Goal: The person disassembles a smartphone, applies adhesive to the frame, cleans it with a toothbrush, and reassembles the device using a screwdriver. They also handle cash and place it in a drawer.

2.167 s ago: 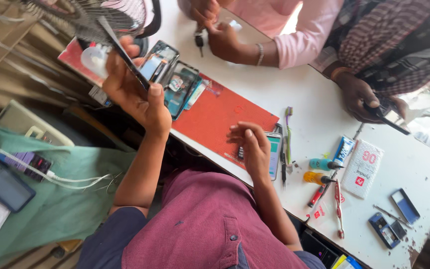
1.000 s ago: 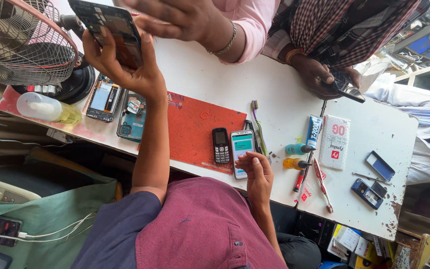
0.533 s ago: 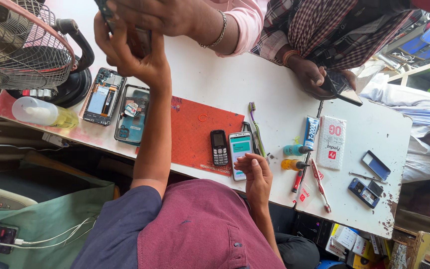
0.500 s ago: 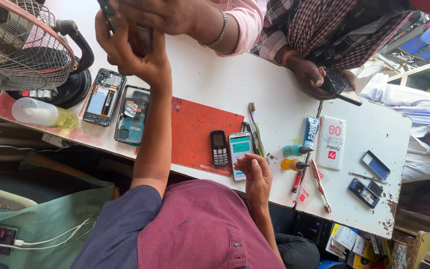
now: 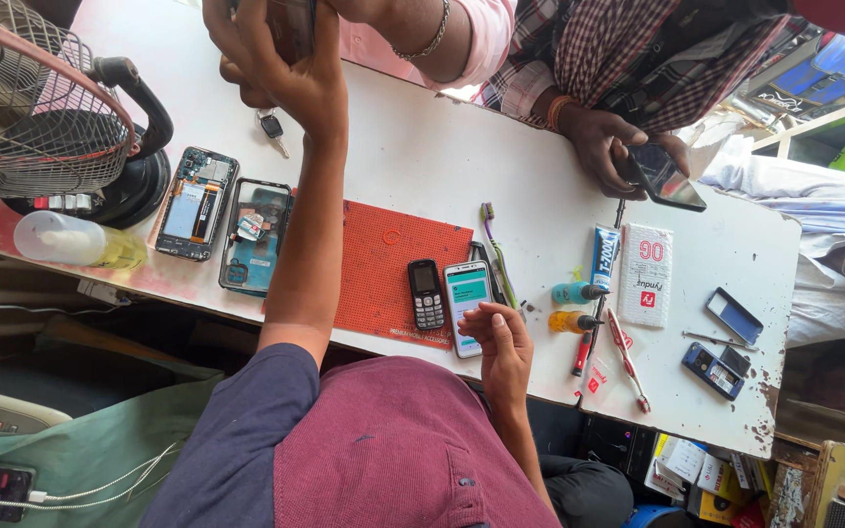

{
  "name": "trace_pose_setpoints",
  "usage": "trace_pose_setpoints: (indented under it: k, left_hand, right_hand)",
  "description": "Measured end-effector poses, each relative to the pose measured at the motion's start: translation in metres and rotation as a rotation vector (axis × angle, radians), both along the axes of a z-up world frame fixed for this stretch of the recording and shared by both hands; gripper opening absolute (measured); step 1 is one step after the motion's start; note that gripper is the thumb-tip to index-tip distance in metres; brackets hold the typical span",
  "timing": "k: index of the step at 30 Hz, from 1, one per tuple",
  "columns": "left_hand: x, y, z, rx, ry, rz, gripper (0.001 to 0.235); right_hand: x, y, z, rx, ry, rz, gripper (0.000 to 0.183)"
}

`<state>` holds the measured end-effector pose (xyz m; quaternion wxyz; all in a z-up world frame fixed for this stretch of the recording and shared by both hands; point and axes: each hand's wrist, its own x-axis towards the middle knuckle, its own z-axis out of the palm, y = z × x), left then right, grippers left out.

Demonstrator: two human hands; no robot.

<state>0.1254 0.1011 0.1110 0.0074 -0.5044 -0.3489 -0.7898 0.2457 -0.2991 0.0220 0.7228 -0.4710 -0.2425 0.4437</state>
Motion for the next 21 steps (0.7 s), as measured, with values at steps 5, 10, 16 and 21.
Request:
trace_pose_setpoints:
  k: [5,10,16,21]
  left_hand:
    - [0.008,0.013,-0.006,0.030,-0.018,-0.014,0.053]
    - [0.012,0.016,-0.006,0.041,0.000,-0.014,0.053]
    - [0.009,0.016,-0.006,0.049,0.002,-0.060,0.053]
    - [0.009,0.018,-0.015,0.019,0.005,-0.034,0.053]
  right_hand:
    - [0.000,-0.001,-0.001,-0.013,-0.018,-0.016,0.028]
    - [0.000,-0.002,0.000,-0.008,-0.017,-0.022,0.028]
    - [-0.001,-0.001,0.001,-0.017,0.002,-0.022,0.028]
    - [-0.001,0.000,0.001,-0.015,-0.002,-0.016,0.028]
